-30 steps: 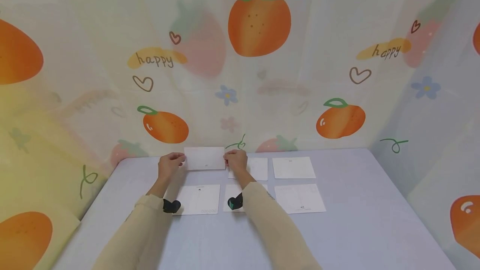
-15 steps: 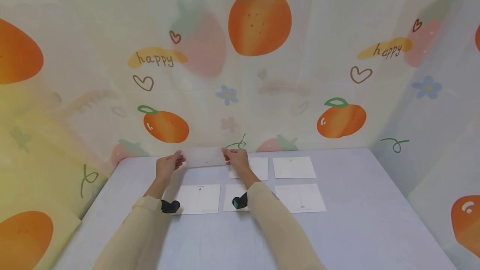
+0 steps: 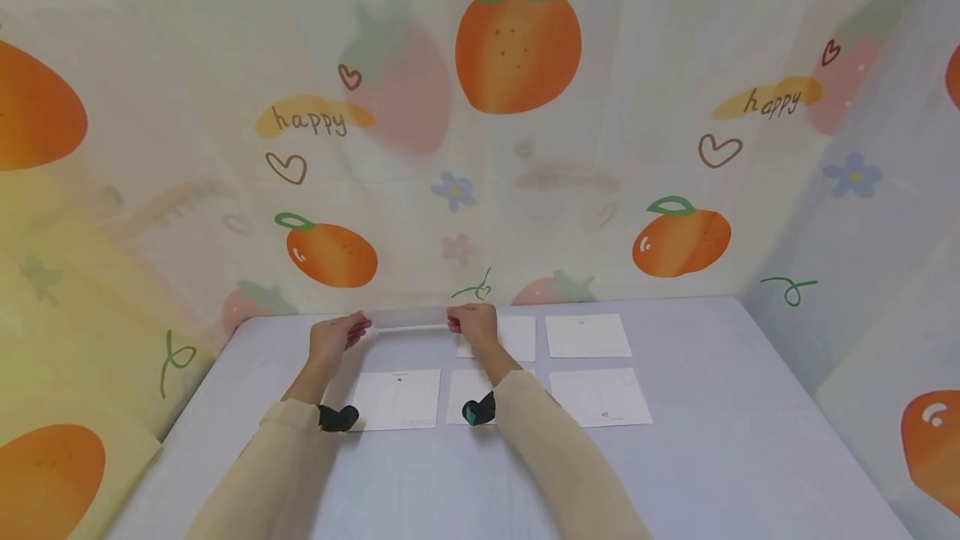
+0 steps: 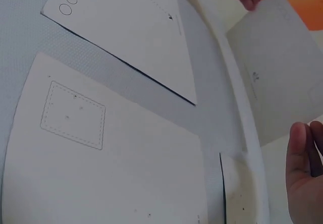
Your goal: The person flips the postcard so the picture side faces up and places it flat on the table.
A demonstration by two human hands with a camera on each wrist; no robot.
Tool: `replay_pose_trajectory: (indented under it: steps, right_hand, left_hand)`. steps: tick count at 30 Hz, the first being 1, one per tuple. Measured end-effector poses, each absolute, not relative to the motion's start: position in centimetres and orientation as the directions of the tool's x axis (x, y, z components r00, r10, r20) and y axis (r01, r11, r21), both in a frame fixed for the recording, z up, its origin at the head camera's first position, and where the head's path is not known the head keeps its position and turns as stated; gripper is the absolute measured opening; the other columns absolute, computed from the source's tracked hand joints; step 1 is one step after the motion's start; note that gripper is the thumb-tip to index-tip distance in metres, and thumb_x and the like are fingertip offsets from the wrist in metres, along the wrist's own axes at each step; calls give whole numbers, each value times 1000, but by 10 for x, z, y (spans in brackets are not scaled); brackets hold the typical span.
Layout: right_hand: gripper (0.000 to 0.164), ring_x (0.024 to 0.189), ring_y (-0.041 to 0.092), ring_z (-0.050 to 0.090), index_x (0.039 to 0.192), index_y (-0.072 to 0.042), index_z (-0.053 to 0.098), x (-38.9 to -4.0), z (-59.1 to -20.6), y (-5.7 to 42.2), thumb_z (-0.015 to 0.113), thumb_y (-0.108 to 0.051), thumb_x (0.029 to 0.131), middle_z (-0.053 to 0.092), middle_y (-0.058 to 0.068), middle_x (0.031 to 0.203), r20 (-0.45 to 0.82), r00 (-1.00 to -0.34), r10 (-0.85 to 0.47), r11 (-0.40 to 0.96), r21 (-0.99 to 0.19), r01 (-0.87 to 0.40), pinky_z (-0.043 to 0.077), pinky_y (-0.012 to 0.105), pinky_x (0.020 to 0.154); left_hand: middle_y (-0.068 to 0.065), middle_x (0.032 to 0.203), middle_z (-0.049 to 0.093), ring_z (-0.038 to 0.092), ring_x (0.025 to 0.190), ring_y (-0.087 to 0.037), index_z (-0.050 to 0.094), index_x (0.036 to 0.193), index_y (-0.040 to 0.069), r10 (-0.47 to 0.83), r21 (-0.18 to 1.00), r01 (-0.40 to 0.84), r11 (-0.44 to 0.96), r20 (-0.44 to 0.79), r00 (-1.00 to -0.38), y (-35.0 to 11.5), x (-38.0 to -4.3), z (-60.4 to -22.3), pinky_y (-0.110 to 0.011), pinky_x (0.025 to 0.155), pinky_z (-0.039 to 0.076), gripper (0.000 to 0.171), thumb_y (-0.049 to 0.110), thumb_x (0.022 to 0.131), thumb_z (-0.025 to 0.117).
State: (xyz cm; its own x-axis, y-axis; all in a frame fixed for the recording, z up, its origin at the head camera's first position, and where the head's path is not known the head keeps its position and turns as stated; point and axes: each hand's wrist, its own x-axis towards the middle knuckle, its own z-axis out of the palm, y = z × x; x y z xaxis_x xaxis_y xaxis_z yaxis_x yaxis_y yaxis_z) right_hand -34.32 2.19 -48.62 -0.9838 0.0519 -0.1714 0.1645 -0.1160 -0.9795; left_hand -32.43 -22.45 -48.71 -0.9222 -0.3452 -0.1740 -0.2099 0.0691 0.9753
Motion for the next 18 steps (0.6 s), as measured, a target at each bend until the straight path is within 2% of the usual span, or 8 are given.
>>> replay_pose_trajectory:
  steps: [6, 8, 13, 16, 18]
  right_hand:
    - [19, 57, 7, 65, 98, 15, 69, -344, -492, 24, 68, 0, 86, 71, 6, 69, -159, -986, 51, -97, -983, 153, 57, 22, 62]
    - [17, 58, 8, 65, 96, 14, 69, -344, -493, 25, 68, 1, 85, 70, 5, 68, -156, -987, 45, -68, -986, 152, 57, 22, 62]
    - [16, 60, 8, 64, 96, 12, 70, -342, -495, 26, 67, 2, 84, 74, 17, 83, -150, -988, 38, 16, -988, 151, 56, 21, 62]
    - [17, 59, 7, 63, 99, 11, 70, -343, -498, 24, 67, 4, 84, 73, 22, 94, -165, -985, 39, 39, -985, 167, 56, 20, 61]
    - [18, 58, 6, 62, 100, 11, 69, -343, -501, 23, 67, 4, 83, 73, 22, 94, -183, -983, 35, 47, -982, 184, 55, 19, 60]
  left_hand:
    - [-4, 91, 76, 67, 100, -30, 67, 116, -5, -290, 954, -273, 126, -227, -930, -227, -325, -493, -24, 80, 56, 34, 21, 94, 64]
    - [-10, 99, 75, 66, 101, -32, 68, 116, -4, -277, 948, -280, 154, -230, -933, -228, -325, -495, -28, 84, 56, 34, 21, 93, 65]
    - [-19, 116, 69, 66, 88, -19, 67, 118, -3, -251, 934, -287, 213, -231, -940, -229, -324, -497, -35, 92, 55, 32, 17, 93, 64]
    - [-21, 122, 66, 64, 84, -13, 65, 120, -3, -239, 928, -288, 237, -232, -943, -229, -322, -498, -32, 89, 55, 33, 16, 94, 63]
    - [-22, 123, 64, 63, 83, -12, 64, 121, -3, -240, 924, -292, 245, -234, -942, -229, -322, -499, -27, 84, 56, 33, 16, 94, 62]
